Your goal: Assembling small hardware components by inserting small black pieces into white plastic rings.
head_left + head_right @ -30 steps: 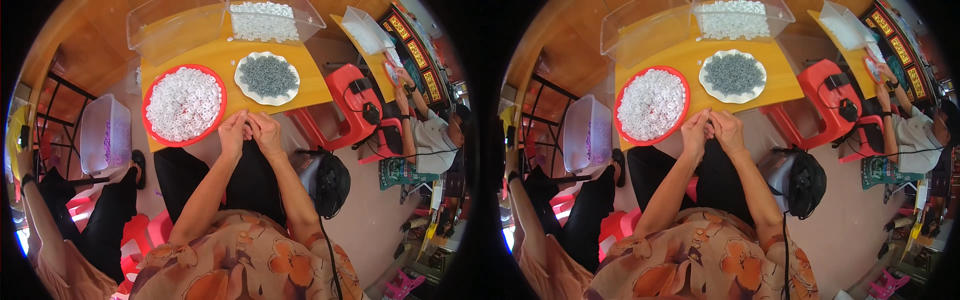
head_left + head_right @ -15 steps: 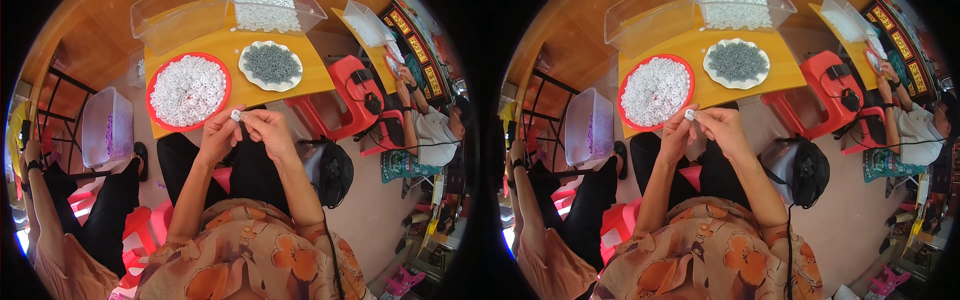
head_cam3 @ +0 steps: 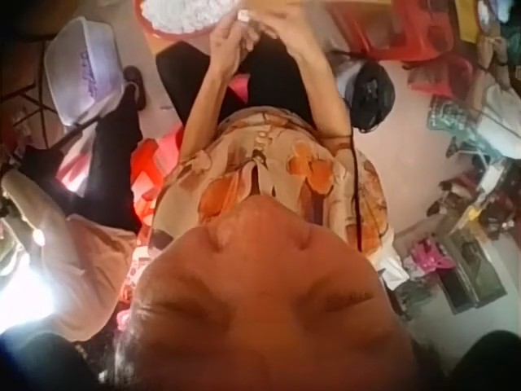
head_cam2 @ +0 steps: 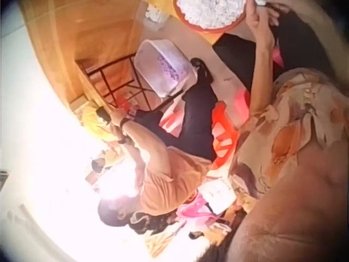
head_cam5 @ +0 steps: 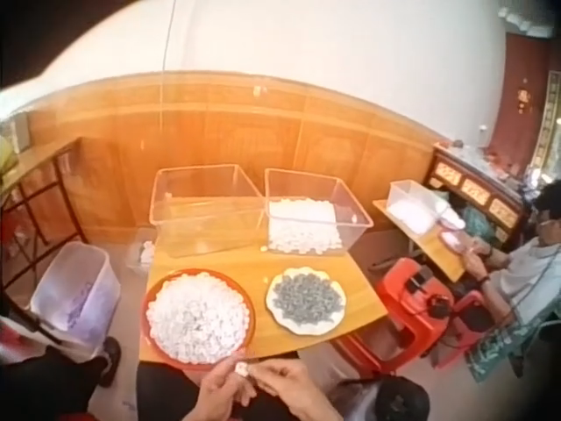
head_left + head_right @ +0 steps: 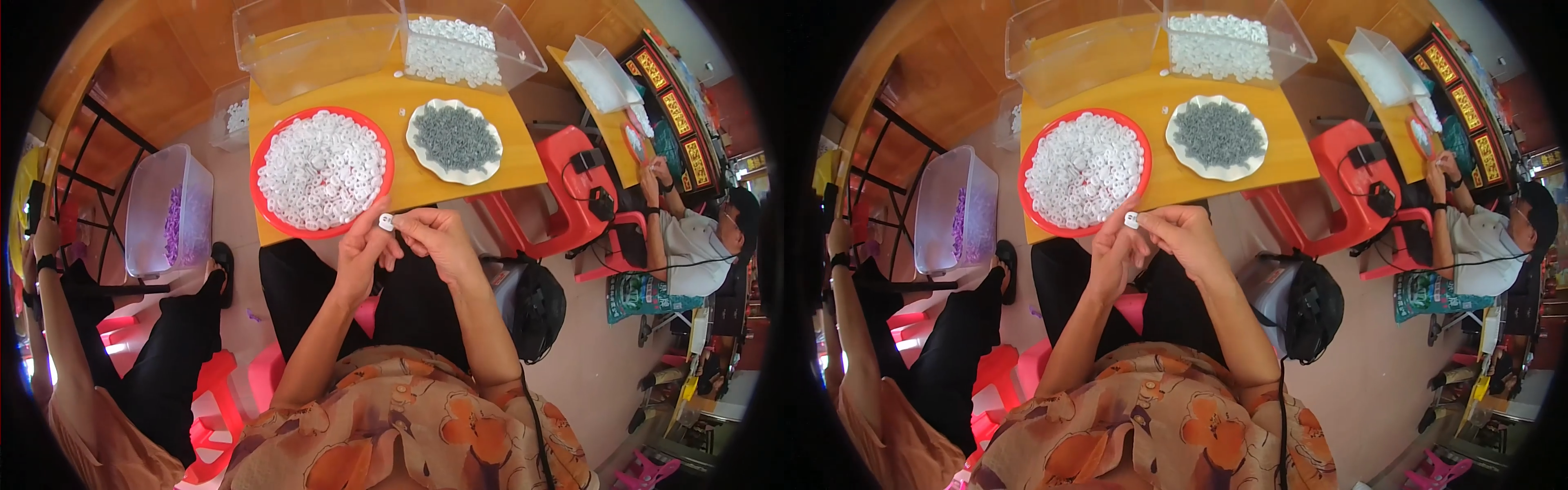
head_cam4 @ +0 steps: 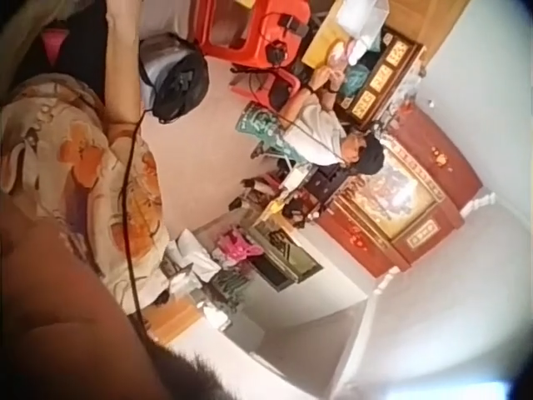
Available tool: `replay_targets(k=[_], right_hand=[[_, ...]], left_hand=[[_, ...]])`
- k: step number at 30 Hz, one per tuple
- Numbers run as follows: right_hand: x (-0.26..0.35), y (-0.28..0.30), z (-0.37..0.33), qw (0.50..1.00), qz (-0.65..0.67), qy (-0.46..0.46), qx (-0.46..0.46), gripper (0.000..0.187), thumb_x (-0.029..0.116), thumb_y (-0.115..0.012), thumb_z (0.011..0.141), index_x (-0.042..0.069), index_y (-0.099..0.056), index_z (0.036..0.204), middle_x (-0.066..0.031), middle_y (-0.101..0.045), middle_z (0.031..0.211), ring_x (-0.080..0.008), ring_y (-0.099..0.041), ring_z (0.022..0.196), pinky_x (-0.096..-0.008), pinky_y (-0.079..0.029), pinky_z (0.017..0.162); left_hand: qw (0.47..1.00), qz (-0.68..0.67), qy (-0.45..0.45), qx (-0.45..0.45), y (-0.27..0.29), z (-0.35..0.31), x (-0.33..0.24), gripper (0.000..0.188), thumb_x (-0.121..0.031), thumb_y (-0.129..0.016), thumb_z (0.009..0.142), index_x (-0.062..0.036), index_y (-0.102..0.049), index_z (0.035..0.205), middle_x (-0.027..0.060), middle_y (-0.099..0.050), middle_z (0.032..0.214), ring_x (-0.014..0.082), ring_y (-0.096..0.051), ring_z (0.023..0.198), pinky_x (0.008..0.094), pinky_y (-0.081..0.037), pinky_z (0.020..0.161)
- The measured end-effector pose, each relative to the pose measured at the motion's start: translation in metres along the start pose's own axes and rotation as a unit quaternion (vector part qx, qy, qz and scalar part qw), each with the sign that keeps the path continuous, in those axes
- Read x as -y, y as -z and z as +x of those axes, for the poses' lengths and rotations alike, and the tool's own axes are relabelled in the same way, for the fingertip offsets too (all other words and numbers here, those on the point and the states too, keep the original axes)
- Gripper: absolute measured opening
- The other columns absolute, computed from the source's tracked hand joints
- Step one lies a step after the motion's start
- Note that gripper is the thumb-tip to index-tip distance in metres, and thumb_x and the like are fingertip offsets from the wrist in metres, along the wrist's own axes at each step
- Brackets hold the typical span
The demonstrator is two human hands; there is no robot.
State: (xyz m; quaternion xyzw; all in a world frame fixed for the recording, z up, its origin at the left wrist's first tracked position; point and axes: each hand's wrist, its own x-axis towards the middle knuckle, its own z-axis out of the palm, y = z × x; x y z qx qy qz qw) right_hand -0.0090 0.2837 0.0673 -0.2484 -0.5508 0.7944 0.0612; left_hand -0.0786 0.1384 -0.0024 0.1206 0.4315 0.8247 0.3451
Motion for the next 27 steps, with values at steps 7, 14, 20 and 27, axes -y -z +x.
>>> replay_targets(k=[7,14,20,27], right_hand=[[0.136,0.040,0.108,0.965,-0.050,0.237,-0.106,0.023,0.026,-0.074,0.099,0.003,-0.072,0.098,-0.0013,-0.066,0.081,-0.0076,-0.052,0.063,-0.0263,-0.039,0.055],[0.123,0.031,0.136,0.840,-0.366,0.338,-0.215,0.025,0.023,-0.075,0.099,-0.001,-0.078,0.106,-0.0008,-0.072,0.083,-0.0048,-0.058,0.072,-0.0251,-0.046,0.061],[-0.029,0.041,0.075,0.816,-0.479,0.235,-0.223,0.017,0.020,-0.079,0.092,0.006,-0.082,0.100,-0.0091,-0.072,0.071,-0.0166,-0.066,0.060,-0.0332,-0.051,0.060],[-0.061,0.041,0.089,0.699,-0.588,0.225,-0.339,0.026,0.032,-0.077,0.093,0.014,-0.082,0.111,-0.0190,-0.074,0.077,-0.0422,-0.072,0.073,-0.0530,-0.056,0.067]], left_hand=[[0.996,0.045,0.043,0.070,0.010,-0.026,-0.005,0.031,-0.011,-0.059,0.108,-0.0032,-0.066,0.137,0.0033,-0.068,0.079,0.0050,-0.055,0.061,0.0191,-0.042,0.059],[0.995,0.067,0.053,0.051,0.022,-0.032,-0.008,0.027,-0.016,-0.061,0.109,-0.0039,-0.070,0.131,0.0015,-0.069,0.079,0.0044,-0.055,0.062,0.0190,-0.042,0.059],[0.993,0.082,0.083,-0.004,0.035,-0.037,0.000,0.024,-0.018,-0.062,0.109,-0.0057,-0.072,0.126,-0.0005,-0.068,0.078,0.0034,-0.054,0.062,0.0185,-0.040,0.058],[0.990,0.114,0.084,-0.021,0.027,-0.046,0.003,0.022,-0.018,-0.064,0.108,-0.0049,-0.073,0.123,-0.0009,-0.068,0.078,0.0036,-0.053,0.063,0.0184,-0.040,0.058]])
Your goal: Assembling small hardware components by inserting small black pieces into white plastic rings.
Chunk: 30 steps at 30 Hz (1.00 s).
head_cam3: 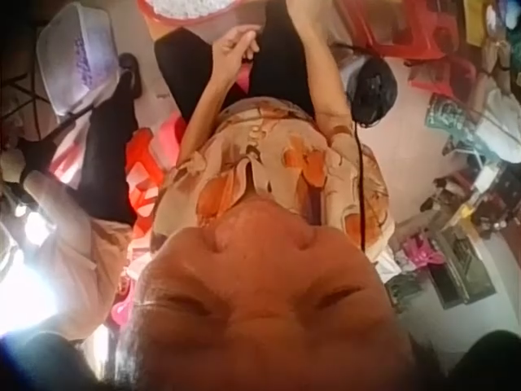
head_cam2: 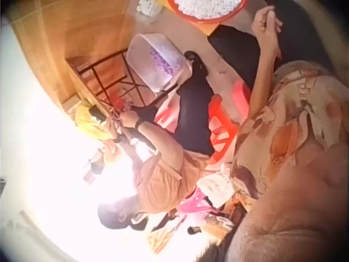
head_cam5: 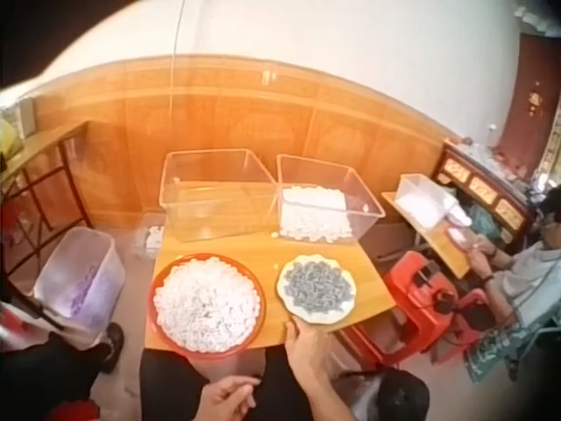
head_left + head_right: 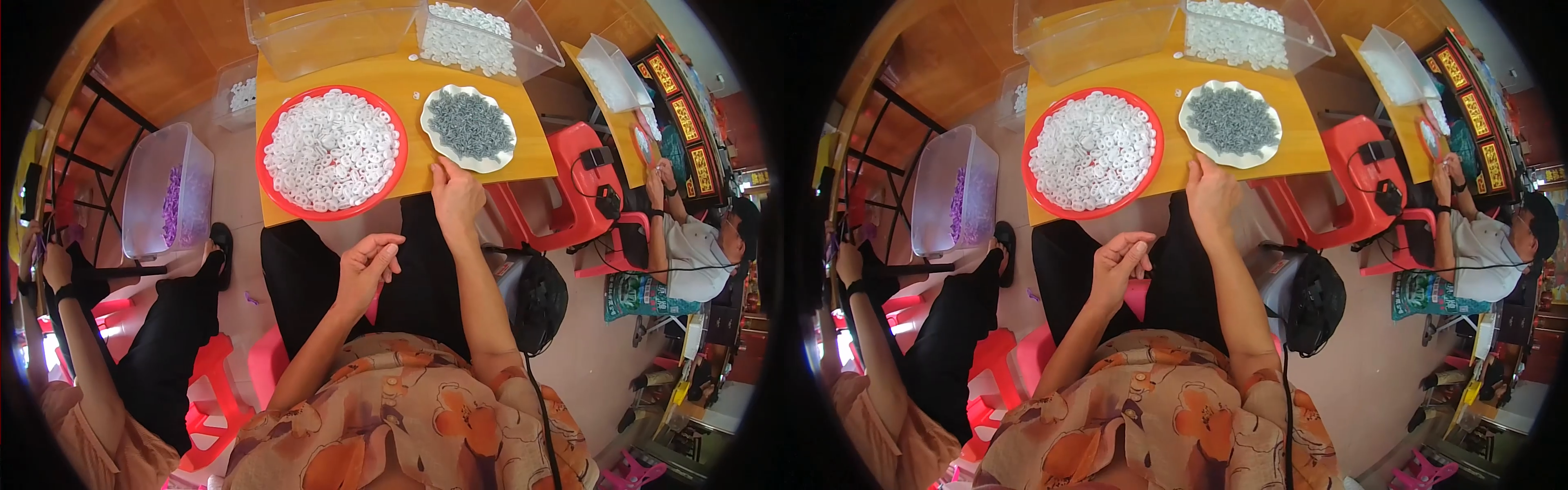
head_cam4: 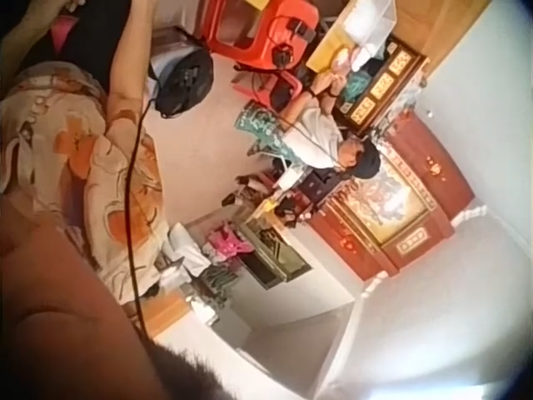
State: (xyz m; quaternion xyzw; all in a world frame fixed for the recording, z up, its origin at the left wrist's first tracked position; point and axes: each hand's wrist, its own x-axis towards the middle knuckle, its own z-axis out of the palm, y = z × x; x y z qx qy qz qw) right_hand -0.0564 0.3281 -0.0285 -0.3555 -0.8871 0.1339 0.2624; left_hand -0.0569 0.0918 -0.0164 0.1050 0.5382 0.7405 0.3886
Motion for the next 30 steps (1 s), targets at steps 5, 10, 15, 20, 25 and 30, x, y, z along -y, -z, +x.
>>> replay_targets(k=[5,10,15,20,25,30], right_hand=[[0.002,-0.014,0.007,0.999,0.010,-0.007,-0.035,0.023,0.031,-0.076,0.093,0.014,-0.082,0.107,-0.0193,-0.073,0.077,-0.0430,-0.071,0.072,-0.0545,-0.055,0.065],[0.008,-0.018,0.011,0.999,-0.013,-0.042,-0.019,0.019,0.032,-0.074,0.096,0.015,-0.080,0.101,-0.0187,-0.075,0.081,-0.0415,-0.073,0.078,-0.0531,-0.056,0.069],[0.002,-0.011,0.003,0.999,0.034,-0.007,0.019,0.018,0.023,-0.071,0.099,0.005,-0.071,0.098,-0.0190,-0.074,0.080,-0.0416,-0.072,0.075,-0.0525,-0.055,0.068],[0.000,0.013,-0.028,0.968,0.245,-0.017,0.056,0.012,0.013,-0.064,0.102,0.001,-0.066,0.099,-0.0163,-0.072,0.078,-0.0306,-0.070,0.067,-0.0433,-0.053,0.063],[-0.008,0.037,-0.047,0.863,0.447,-0.169,0.161,0.007,0.008,-0.065,0.102,0.002,-0.067,0.098,-0.0006,-0.066,0.075,-0.0060,-0.055,0.062,-0.0241,-0.044,0.058],[-0.011,0.057,-0.056,0.830,0.485,-0.195,0.195,0.006,0.005,-0.069,0.099,0.003,-0.068,0.093,0.0015,-0.067,0.078,-0.0027,-0.054,0.063,-0.0201,-0.041,0.058]], left_hand=[[1.000,0.000,-0.018,-0.006,0.004,-0.010,-0.002,0.022,-0.017,-0.065,0.107,-0.0044,-0.073,0.122,-0.0006,-0.068,0.078,0.0037,-0.054,0.064,0.0188,-0.040,0.059],[0.997,0.051,-0.027,-0.045,0.014,-0.011,-0.020,0.022,-0.017,-0.066,0.107,-0.0035,-0.074,0.122,-0.0004,-0.068,0.078,0.0033,-0.055,0.065,0.0190,-0.041,0.060],[0.978,0.157,-0.093,-0.103,0.023,0.026,-0.057,0.019,-0.013,-0.067,0.105,-0.0029,-0.076,0.118,-0.0028,-0.065,0.076,0.0029,-0.058,0.067,0.0209,-0.043,0.059],[0.845,0.468,-0.224,-0.129,0.033,0.087,-0.078,0.016,-0.011,-0.072,0.098,-0.0067,-0.078,0.112,0.0090,-0.071,0.083,0.0186,-0.067,0.070,0.0331,-0.051,0.065],[0.724,0.604,-0.300,-0.145,0.045,0.125,-0.094,0.016,-0.010,-0.072,0.095,-0.0086,-0.078,0.109,0.0133,-0.075,0.099,0.0344,-0.073,0.085,0.0415,-0.056,0.074],[0.665,0.663,-0.267,-0.216,0.070,0.121,-0.115,0.015,-0.010,-0.069,0.096,-0.0086,-0.077,0.108,0.0121,-0.074,0.103,0.0381,-0.072,0.092,0.0459,-0.056,0.079]])
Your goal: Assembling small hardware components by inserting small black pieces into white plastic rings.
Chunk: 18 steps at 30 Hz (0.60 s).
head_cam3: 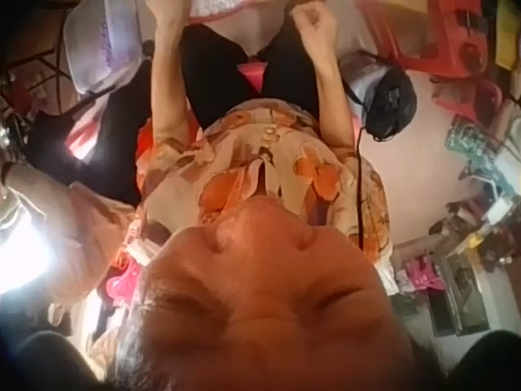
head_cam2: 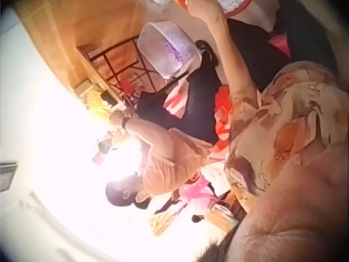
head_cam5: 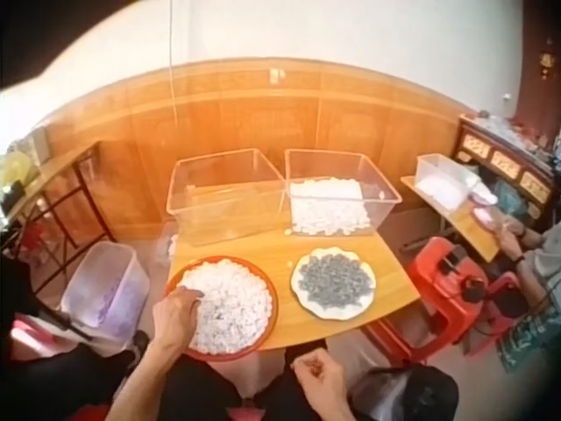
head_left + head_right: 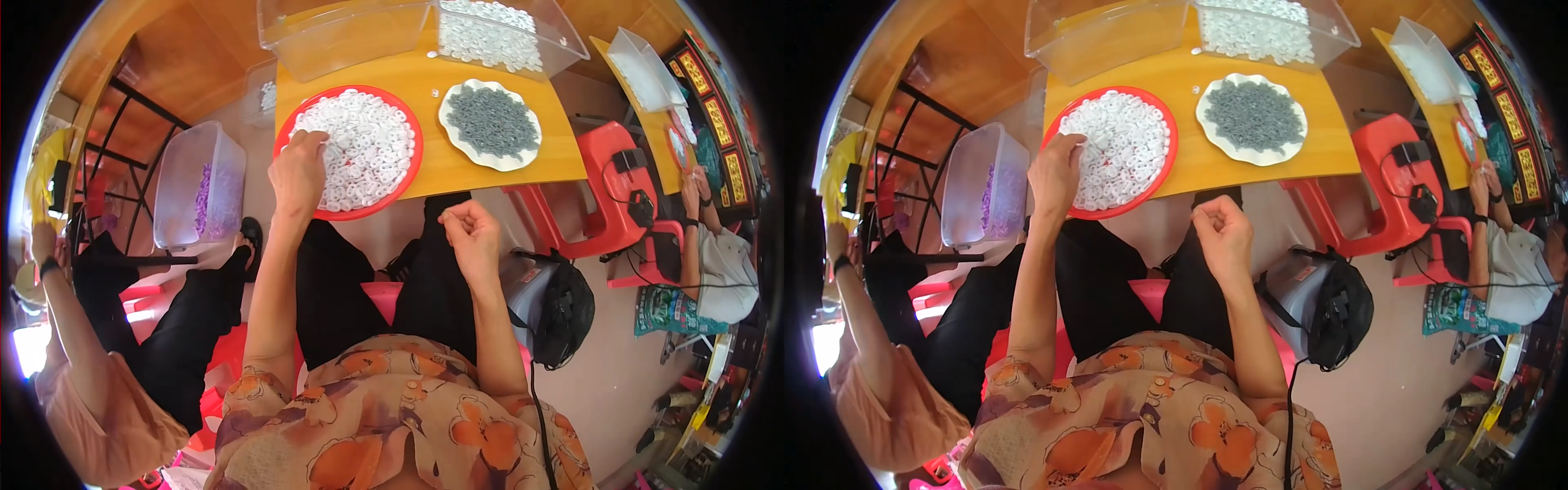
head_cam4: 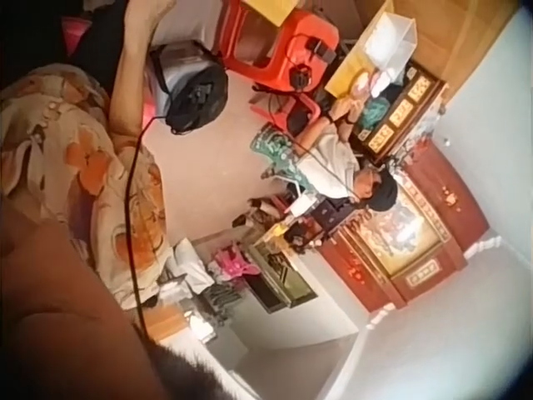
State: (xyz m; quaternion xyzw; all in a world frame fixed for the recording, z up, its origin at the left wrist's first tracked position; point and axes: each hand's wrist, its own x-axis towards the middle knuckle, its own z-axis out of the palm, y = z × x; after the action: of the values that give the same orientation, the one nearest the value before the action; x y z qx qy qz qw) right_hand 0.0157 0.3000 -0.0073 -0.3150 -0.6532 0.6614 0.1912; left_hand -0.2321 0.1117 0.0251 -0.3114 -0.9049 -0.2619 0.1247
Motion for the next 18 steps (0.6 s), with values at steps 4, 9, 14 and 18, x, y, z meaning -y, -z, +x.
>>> replay_targets(k=[4,9,14,18], right_hand=[[-0.006,0.000,-0.006,1.000,0.014,0.012,0.020,0.002,0.003,-0.071,0.096,0.002,-0.070,0.095,0.0006,-0.070,0.082,-0.0012,-0.054,0.064,-0.0193,-0.042,0.059],[0.000,-0.006,-0.009,0.999,0.048,0.012,0.015,0.008,0.002,-0.071,0.096,0.001,-0.073,0.104,-0.0008,-0.073,0.087,-0.0011,-0.054,0.065,-0.0191,-0.042,0.059],[0.004,0.001,-0.008,0.998,0.053,0.003,0.036,0.014,-0.004,-0.069,0.096,-0.002,-0.072,0.109,-0.0025,-0.073,0.095,-0.0046,-0.065,0.080,-0.0200,-0.051,0.074],[0.009,0.001,-0.010,0.998,0.054,-0.005,0.033,0.014,-0.004,-0.069,0.096,-0.002,-0.072,0.110,-0.0026,-0.073,0.095,-0.0046,-0.065,0.080,-0.0201,-0.051,0.075]], left_hand=[[0.999,0.022,0.017,-0.015,0.012,0.001,0.018,0.014,-0.009,-0.070,0.095,-0.0092,-0.078,0.106,0.0127,-0.074,0.104,0.0389,-0.072,0.093,0.0460,-0.056,0.079],[0.998,-0.014,-0.057,0.030,0.010,0.005,0.017,0.013,-0.008,-0.072,0.091,-0.0083,-0.079,0.103,0.0120,-0.073,0.101,0.0370,-0.071,0.094,0.0446,-0.056,0.079],[0.990,0.001,-0.123,0.075,-0.001,0.019,0.013,0.017,-0.005,-0.075,0.088,-0.0085,-0.079,0.104,0.0109,-0.071,0.099,0.0344,-0.071,0.094,0.0439,-0.056,0.078],[0.989,-0.002,-0.132,0.063,-0.001,0.028,0.004,0.013,-0.007,-0.075,0.087,-0.0083,-0.078,0.100,0.0096,-0.070,0.099,0.0331,-0.070,0.094,0.0434,-0.056,0.078]])
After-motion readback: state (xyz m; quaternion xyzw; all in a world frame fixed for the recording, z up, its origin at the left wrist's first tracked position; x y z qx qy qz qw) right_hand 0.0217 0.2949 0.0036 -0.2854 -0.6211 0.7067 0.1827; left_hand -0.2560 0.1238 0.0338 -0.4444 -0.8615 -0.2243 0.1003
